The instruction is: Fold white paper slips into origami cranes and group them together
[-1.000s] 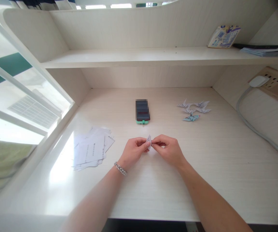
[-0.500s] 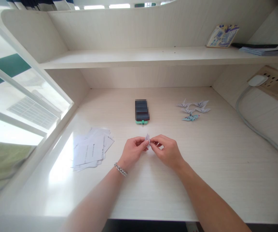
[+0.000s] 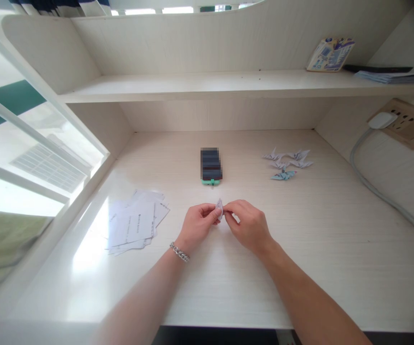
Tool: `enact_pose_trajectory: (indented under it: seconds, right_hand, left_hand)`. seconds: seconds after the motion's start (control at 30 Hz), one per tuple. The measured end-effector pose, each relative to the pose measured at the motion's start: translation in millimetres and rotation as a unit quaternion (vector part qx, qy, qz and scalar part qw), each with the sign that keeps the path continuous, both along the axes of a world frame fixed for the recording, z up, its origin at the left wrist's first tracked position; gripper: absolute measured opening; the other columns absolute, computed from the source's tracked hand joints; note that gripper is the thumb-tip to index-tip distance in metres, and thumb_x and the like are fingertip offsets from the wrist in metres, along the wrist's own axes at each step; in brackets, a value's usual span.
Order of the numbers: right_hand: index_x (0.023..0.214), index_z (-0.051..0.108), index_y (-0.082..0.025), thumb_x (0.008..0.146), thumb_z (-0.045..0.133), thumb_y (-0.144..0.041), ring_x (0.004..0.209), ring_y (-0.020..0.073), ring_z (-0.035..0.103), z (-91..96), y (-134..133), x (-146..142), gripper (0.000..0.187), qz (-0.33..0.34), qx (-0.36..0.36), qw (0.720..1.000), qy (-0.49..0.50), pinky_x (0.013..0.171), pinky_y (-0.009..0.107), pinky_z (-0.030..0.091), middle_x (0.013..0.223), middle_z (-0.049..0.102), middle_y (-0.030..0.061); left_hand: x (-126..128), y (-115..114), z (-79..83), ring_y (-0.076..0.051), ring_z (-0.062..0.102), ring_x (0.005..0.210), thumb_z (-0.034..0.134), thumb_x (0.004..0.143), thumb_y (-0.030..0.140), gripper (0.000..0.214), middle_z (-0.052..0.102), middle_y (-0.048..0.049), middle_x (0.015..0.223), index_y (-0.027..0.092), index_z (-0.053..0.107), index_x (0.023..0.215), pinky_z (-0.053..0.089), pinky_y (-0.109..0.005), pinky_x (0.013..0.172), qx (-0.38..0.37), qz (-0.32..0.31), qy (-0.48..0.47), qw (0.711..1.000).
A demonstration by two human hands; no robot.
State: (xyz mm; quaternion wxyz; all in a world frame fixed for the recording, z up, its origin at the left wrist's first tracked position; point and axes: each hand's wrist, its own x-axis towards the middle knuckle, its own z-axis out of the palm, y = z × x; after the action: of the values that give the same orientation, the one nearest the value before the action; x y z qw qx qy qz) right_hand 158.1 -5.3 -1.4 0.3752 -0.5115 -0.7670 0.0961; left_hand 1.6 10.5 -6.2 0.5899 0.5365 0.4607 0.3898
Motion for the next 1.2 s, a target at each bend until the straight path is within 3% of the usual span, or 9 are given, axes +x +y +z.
enact_pose_trajectory:
  seconds: [0.23, 0.53, 0.7, 1.2]
  right_hand:
    - [0.081, 0.065, -0.021, 0.082, 0.051, -0.017, 0.078, 0.0180, 0.060, -0.9, -1.0, 0.2, 0.015, -0.003, -0.013, 1.000, -0.006, 0.069, 0.027, 0.045, 0.080, 0.067, 0.0042]
    - [0.083, 0.069, -0.026, 0.083, 0.051, -0.015, 0.079, 0.0171, 0.061, -5.1, 2.1, 5.7, 0.021, 0.016, -0.051, 0.996, 0.066, 0.068, 0.028, 0.046, 0.085, 0.068, 0.0018]
    - [0.082, 0.068, -0.025, 0.082, 0.050, -0.013, 0.078, 0.0176, 0.061, -4.2, 0.0, 4.8, 0.021, 0.014, -0.054, 0.998, 0.041, 0.069, 0.028, 0.046, 0.082, 0.068, 0.0021]
    - [0.086, 0.067, -0.023, 0.084, 0.051, -0.017, 0.081, 0.0175, 0.060, -2.8, 0.4, 3.7, 0.017, 0.028, -0.048, 0.996, 0.067, 0.070, 0.029, 0.047, 0.085, 0.067, 0.0028]
  left_hand:
    - [0.0, 0.9, -1.9, -0.014, 0.056, 0.067, 0.061, 0.075, 0.044, 0.034, 0.064, -0.0056, 0.074, 0.012, 0.068, 0.083, 0.047, -0.026, 0.065, 0.000, -0.005, -0.004, 1.000]
    - [-2.0, 0.8, 2.2, -0.014, 0.055, 0.066, 0.060, 0.075, 0.044, 0.033, 0.062, -0.0040, 0.069, 0.013, 0.068, 0.082, 0.046, -0.025, 0.063, -0.013, -0.028, 0.010, 0.999]
    - [-3.5, 0.7, 3.7, -0.013, 0.054, 0.065, 0.060, 0.076, 0.042, 0.030, 0.060, -0.0035, 0.068, 0.012, 0.067, 0.077, 0.045, -0.025, 0.063, -0.021, -0.041, 0.010, 0.999]
    - [-2.0, 1.5, -3.3, -0.013, 0.053, 0.066, 0.062, 0.075, 0.040, 0.031, 0.062, -0.0060, 0.075, 0.011, 0.067, 0.086, 0.046, -0.025, 0.064, -0.019, -0.007, -0.041, 0.999]
